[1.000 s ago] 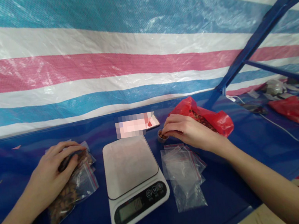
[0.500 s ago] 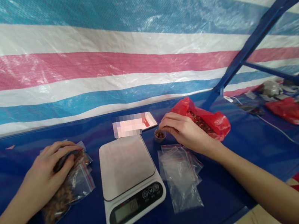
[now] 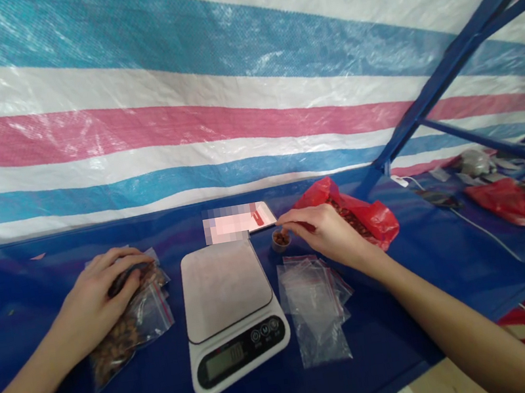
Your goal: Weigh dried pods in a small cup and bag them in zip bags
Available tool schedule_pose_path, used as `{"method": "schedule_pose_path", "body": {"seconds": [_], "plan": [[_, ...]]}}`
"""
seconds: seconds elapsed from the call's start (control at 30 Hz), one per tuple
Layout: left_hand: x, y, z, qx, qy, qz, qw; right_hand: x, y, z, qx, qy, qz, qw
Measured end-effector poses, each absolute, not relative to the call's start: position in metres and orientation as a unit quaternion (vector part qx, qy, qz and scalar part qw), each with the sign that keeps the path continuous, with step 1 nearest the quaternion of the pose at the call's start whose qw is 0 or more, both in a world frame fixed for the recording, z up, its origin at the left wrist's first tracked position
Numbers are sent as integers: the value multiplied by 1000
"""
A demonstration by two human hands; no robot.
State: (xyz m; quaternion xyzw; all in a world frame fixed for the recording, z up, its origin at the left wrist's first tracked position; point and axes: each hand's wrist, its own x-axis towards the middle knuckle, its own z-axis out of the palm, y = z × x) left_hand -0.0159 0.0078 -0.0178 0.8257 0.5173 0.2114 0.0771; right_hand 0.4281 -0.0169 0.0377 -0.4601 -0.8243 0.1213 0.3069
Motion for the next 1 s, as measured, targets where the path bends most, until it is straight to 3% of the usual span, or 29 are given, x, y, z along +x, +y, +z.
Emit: {"method": "schedule_pose_path", "body": {"seconds": [0.43,0.63,0.77,1.0], "plan": [[-4,0,-5,813,524,240,89,454,1,44,-469,-791,75,386],[3,-4,2,787,511,334,94,467,13,44,-435,-753,174,461],[3,-7,7,752,522,395,78,462,1,40,-407,-787,227,404],[7,-18,19,701,514,484,102,466,-29,36,-406,-847,157,304]]}}
